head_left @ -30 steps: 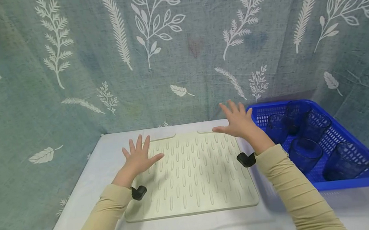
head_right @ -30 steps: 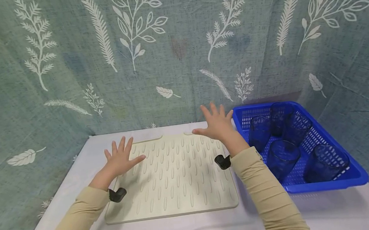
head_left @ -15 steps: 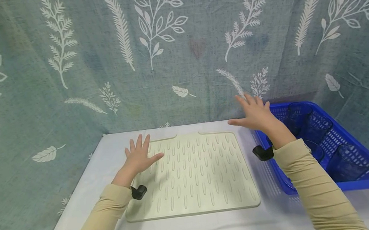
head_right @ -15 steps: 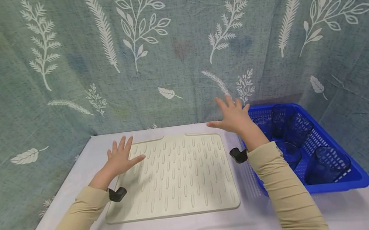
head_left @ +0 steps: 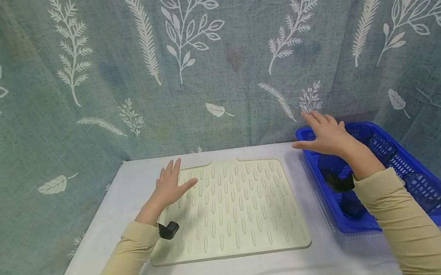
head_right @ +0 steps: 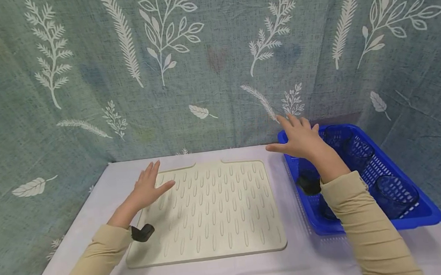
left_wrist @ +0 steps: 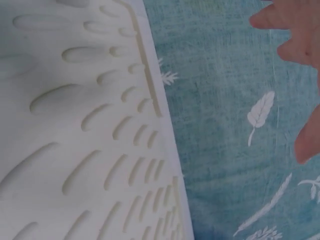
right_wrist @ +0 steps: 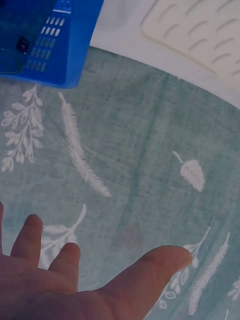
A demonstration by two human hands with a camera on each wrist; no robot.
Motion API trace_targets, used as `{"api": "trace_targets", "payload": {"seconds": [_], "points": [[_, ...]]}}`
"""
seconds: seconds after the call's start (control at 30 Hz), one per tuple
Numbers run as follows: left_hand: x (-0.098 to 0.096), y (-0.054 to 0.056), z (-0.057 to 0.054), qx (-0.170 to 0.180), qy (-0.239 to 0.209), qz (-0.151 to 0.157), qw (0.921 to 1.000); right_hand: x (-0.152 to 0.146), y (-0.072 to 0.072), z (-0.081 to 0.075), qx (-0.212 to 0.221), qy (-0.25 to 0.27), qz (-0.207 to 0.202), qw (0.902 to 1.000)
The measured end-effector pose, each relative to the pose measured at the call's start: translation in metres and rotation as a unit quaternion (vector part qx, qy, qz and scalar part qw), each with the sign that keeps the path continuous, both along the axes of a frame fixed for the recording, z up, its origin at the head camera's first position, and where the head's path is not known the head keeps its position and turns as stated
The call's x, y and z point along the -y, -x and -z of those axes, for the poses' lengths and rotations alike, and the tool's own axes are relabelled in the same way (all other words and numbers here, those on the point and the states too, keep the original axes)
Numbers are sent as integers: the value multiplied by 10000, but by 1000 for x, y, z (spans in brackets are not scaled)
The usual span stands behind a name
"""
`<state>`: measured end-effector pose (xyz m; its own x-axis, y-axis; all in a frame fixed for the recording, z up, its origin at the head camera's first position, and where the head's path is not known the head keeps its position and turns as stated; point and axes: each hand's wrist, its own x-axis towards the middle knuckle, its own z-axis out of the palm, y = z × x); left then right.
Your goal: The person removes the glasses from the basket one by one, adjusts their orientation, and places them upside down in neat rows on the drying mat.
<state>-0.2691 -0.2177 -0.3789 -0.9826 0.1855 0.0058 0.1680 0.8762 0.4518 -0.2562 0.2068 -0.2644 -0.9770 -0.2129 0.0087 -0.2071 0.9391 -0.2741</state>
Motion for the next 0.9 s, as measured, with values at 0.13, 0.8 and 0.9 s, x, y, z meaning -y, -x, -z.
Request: {"api": "trace_targets", "payload": {"seconds": [0.13,0.8,0.9], "points": [[-3,-1,-2,-314,-222,-15,9993,-7,-6,-2,-46,26,-76,10000],[-17,-11,-11,60,-1790,63,9838,-65,-21,-7,276,473,-371,9978],[-19,-12,-11,107,-1984,125,9800,-73,-24,-5,304,503,-316,9978]]}}
